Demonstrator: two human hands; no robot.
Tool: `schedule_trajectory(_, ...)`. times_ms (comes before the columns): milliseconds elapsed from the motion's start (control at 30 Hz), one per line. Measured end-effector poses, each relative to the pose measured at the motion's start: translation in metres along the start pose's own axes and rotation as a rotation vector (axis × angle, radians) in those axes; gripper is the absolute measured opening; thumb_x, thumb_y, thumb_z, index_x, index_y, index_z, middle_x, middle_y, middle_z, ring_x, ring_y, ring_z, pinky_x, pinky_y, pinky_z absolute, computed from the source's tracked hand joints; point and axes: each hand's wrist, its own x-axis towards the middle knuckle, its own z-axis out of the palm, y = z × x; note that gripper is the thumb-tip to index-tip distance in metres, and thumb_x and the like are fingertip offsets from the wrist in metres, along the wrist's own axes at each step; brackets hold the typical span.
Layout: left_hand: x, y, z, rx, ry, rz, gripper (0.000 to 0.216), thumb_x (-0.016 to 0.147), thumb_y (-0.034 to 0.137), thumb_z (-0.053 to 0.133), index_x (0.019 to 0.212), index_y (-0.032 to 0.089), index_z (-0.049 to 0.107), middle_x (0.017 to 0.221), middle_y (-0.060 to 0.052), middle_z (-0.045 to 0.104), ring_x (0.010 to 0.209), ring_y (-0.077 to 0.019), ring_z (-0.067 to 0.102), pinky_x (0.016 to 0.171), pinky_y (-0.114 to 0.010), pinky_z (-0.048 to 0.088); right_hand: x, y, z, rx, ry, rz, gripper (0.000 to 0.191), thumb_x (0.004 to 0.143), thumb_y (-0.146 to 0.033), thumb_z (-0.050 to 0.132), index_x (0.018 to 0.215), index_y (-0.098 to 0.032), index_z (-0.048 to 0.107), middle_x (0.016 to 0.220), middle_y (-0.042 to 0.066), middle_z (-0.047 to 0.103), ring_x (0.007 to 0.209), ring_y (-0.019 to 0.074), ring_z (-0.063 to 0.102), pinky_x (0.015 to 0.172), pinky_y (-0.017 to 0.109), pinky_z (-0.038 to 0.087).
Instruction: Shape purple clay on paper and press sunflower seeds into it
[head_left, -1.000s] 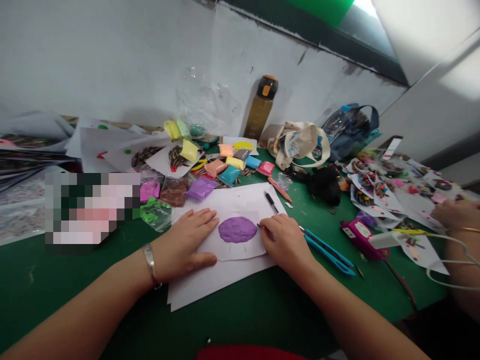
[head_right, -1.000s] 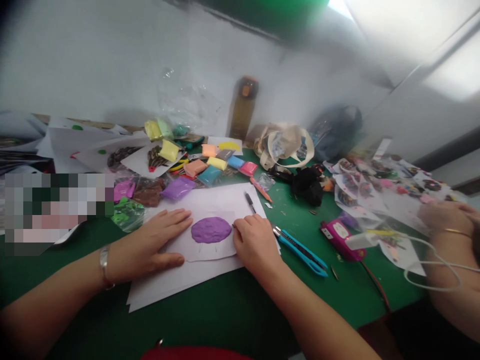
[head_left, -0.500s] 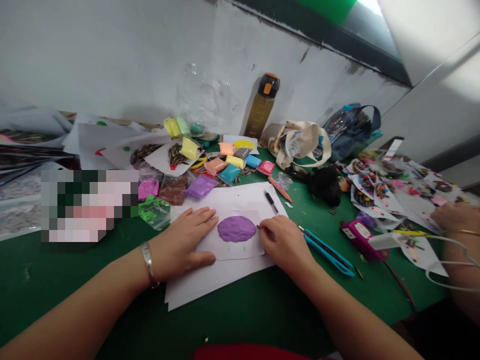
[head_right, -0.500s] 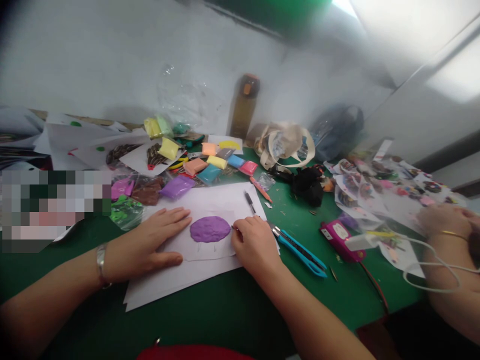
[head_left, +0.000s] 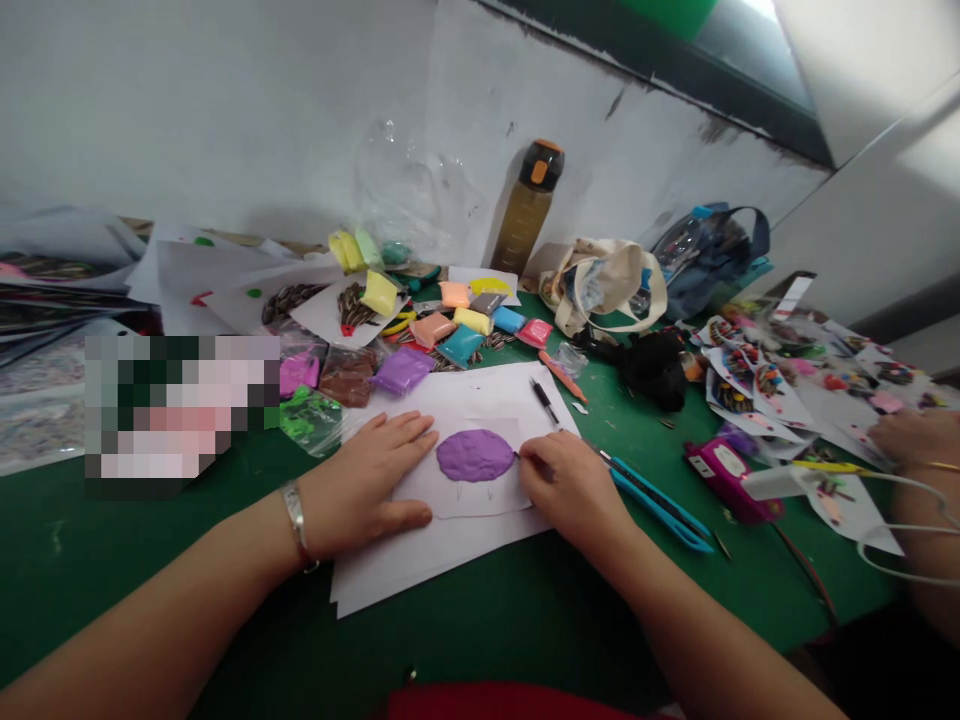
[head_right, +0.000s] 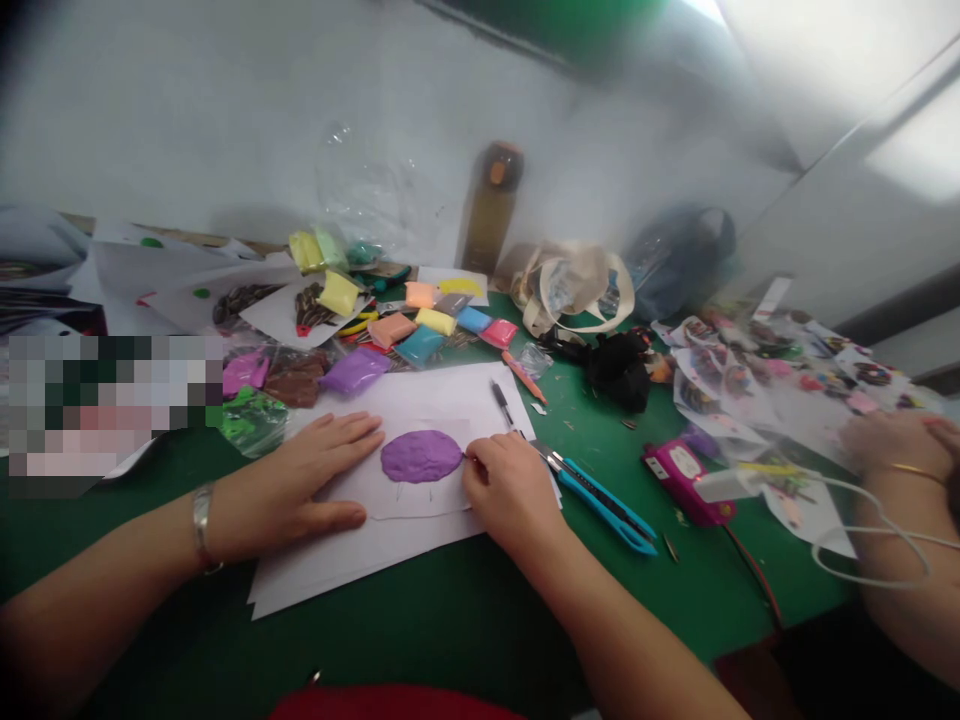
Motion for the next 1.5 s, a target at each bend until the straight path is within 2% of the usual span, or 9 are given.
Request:
schedule_trajectory(167, 0.001, 0.0, 0.0, 0.019, -0.027, -0.013, 0.075, 0.081, 0.051, 0.056, 0.143, 0.014, 0.037, 0.152, -0.013, 0.026, 0.141, -0.0312, 0.021, 0.115, -0.051, 0.015, 0.004, 0.011, -0.011, 0.178, -0.033, -0.073, 0.018, 0.088, -0.015, 0.051, 0.089, -0.023, 0.067, 0.086, 0.002, 0.066, 0.086, 0.0177, 0.057, 0.077, 0.028, 0.042)
schedule_trajectory(300, 0.001, -0.001, 0.001, 0.033, -0.032, -0.01, 0.074, 0.082, 0.053, 0.054, 0.143, 0.015, 0.036, 0.153, -0.012, 0.026, 0.141, -0.0303, 0.021, 0.115, -0.05, 0.015, 0.007, 0.016, -0.011, 0.186, -0.139, -0.205, 0.021, 0.09, -0.013, 0.049, 0.092, -0.022, 0.068, 0.089, 0.003, 0.066, 0.088, 0.0173, 0.056, 0.081, 0.03, 0.043)
schedule_trajectory(400, 0.0, -0.001, 0.001, 0.035, -0.033, -0.014, 0.074, 0.082, 0.054, 0.054, 0.144, 0.016, 0.036, 0.153, -0.012, 0.025, 0.142, -0.0299, 0.021, 0.115, -0.049, 0.015, 0.01, 0.018, -0.007, 0.166, -0.147, -0.25, 0.021, 0.091, -0.013, 0.048, 0.093, -0.021, 0.067, 0.089, 0.005, 0.065, 0.088, 0.0179, 0.055, 0.081, 0.031, 0.042)
schedule_trajectory(1333, 0.001, -0.002, 0.001, 0.018, -0.025, -0.007, 0.075, 0.082, 0.053, 0.056, 0.144, 0.015, 0.036, 0.153, -0.011, 0.026, 0.141, -0.0312, 0.02, 0.116, -0.05, 0.014, 0.023, 0.032, -0.003, 0.209, -0.129, -0.375, 0.018, 0.09, -0.01, 0.049, 0.091, -0.018, 0.065, 0.091, 0.007, 0.063, 0.089, 0.0191, 0.053, 0.082, 0.035, 0.044)
schedule_trajectory(1500, 0.001, -0.002, 0.002, 0.021, -0.025, -0.011, 0.075, 0.082, 0.053, 0.056, 0.144, 0.015, 0.036, 0.153, -0.011, 0.026, 0.142, -0.0305, 0.02, 0.115, -0.05, 0.014, 0.02, 0.027, -0.006, 0.206, -0.13, -0.382, 0.018, 0.091, -0.011, 0.049, 0.092, -0.019, 0.065, 0.091, 0.007, 0.062, 0.089, 0.0187, 0.053, 0.081, 0.034, 0.043)
